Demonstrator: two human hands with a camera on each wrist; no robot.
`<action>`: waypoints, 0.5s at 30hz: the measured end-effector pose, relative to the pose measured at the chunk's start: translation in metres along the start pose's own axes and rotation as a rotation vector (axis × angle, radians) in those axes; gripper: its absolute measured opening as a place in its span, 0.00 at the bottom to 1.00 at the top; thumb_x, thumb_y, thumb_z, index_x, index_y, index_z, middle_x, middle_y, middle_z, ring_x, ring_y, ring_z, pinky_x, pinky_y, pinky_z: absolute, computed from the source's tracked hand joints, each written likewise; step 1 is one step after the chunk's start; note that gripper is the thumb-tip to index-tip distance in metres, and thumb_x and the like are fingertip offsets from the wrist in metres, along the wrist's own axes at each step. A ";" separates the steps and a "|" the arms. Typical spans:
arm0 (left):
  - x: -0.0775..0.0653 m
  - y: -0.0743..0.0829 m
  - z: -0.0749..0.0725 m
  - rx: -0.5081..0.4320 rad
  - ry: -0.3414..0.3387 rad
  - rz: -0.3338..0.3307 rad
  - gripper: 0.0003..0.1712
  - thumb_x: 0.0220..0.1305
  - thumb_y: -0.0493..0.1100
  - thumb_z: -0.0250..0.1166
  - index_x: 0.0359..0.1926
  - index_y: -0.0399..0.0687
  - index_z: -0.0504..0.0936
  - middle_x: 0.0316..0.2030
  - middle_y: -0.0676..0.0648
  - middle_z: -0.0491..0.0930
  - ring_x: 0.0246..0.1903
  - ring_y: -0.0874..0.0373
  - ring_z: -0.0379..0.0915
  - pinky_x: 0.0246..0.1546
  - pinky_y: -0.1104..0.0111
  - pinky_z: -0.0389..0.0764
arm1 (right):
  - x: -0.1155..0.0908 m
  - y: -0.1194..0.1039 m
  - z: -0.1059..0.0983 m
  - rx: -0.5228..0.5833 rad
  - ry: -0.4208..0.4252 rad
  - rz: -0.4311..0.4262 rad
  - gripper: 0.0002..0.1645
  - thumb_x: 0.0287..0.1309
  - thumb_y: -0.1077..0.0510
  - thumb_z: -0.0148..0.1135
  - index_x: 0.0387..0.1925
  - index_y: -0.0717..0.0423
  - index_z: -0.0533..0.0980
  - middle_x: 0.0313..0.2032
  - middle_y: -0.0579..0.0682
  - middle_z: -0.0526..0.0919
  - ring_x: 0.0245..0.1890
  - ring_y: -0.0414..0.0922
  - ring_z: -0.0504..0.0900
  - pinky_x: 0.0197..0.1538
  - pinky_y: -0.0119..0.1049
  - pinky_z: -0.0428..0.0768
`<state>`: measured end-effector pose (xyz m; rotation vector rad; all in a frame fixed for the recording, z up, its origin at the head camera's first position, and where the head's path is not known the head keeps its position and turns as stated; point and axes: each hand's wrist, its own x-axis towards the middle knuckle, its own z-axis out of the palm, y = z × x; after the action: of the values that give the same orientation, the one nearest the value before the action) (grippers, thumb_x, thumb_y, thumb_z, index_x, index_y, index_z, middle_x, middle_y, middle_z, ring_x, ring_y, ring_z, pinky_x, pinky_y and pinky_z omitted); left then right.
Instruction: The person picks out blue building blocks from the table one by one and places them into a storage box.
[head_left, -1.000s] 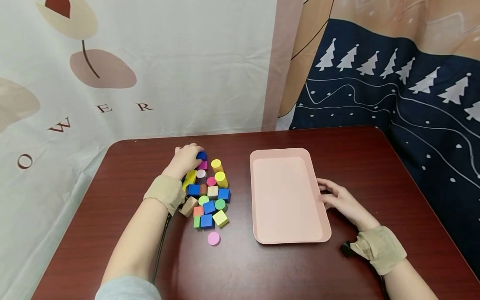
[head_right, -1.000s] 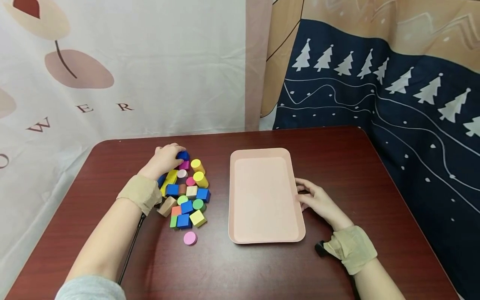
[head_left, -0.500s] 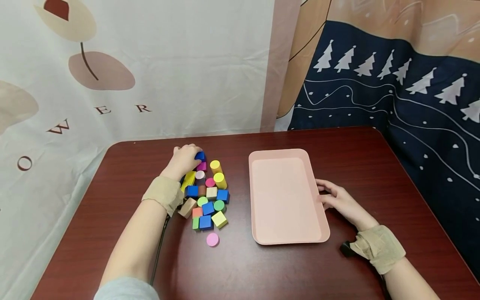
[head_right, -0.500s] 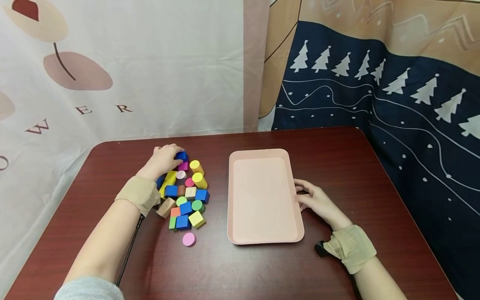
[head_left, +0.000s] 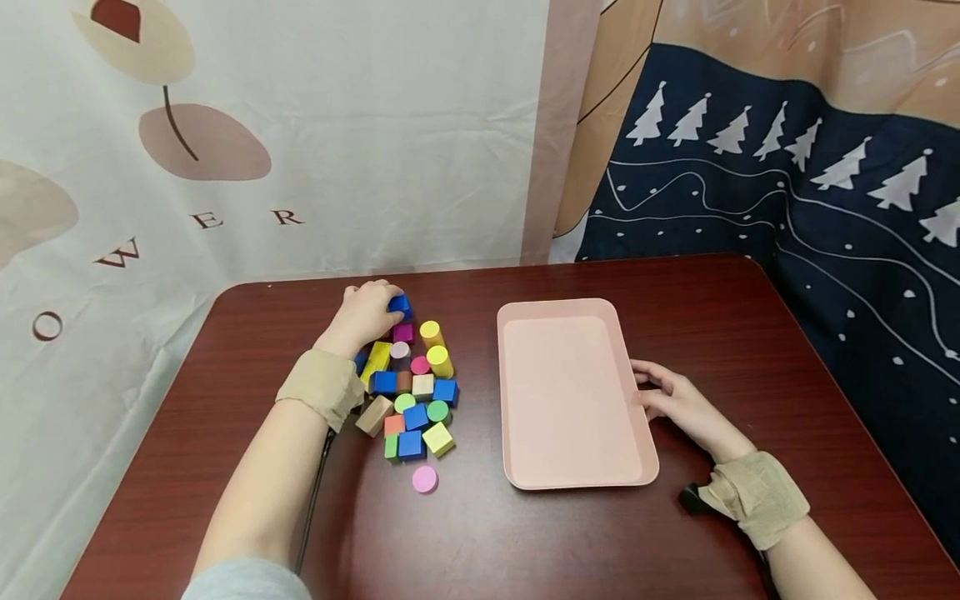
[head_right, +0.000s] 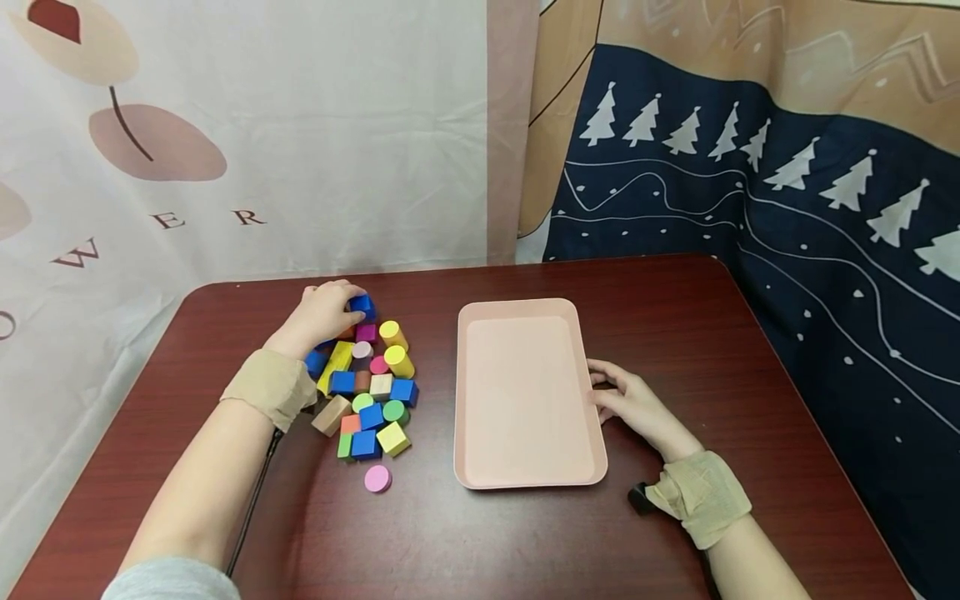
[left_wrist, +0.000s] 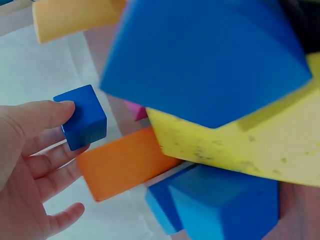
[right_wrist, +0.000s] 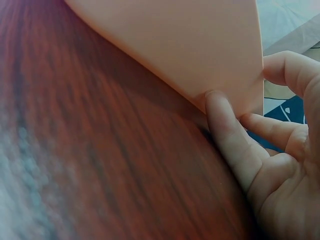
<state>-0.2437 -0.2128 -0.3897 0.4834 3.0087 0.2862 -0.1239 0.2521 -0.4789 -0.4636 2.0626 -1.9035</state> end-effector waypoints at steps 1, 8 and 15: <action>0.000 0.001 -0.001 -0.002 0.004 0.002 0.23 0.60 0.42 0.62 0.54 0.36 0.72 0.51 0.36 0.71 0.50 0.42 0.64 0.46 0.45 0.59 | 0.000 0.000 0.000 0.002 0.001 -0.003 0.30 0.60 0.69 0.52 0.62 0.69 0.56 0.47 0.71 0.68 0.29 0.50 0.80 0.29 0.42 0.80; 0.000 0.012 -0.008 -0.024 0.038 0.025 0.23 0.59 0.44 0.63 0.53 0.37 0.73 0.48 0.38 0.73 0.47 0.43 0.67 0.46 0.47 0.61 | 0.000 0.002 0.000 0.004 -0.001 -0.017 0.29 0.60 0.69 0.52 0.62 0.69 0.57 0.47 0.71 0.68 0.29 0.50 0.80 0.29 0.43 0.80; 0.001 0.035 -0.021 -0.076 0.070 0.055 0.23 0.57 0.45 0.64 0.51 0.38 0.75 0.46 0.40 0.74 0.45 0.46 0.68 0.47 0.49 0.62 | 0.001 0.001 -0.001 0.008 -0.013 -0.021 0.29 0.61 0.68 0.52 0.62 0.69 0.56 0.48 0.70 0.68 0.29 0.51 0.80 0.29 0.43 0.80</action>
<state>-0.2360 -0.1833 -0.3620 0.5606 3.0423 0.4281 -0.1249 0.2523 -0.4794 -0.4964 2.0484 -1.9151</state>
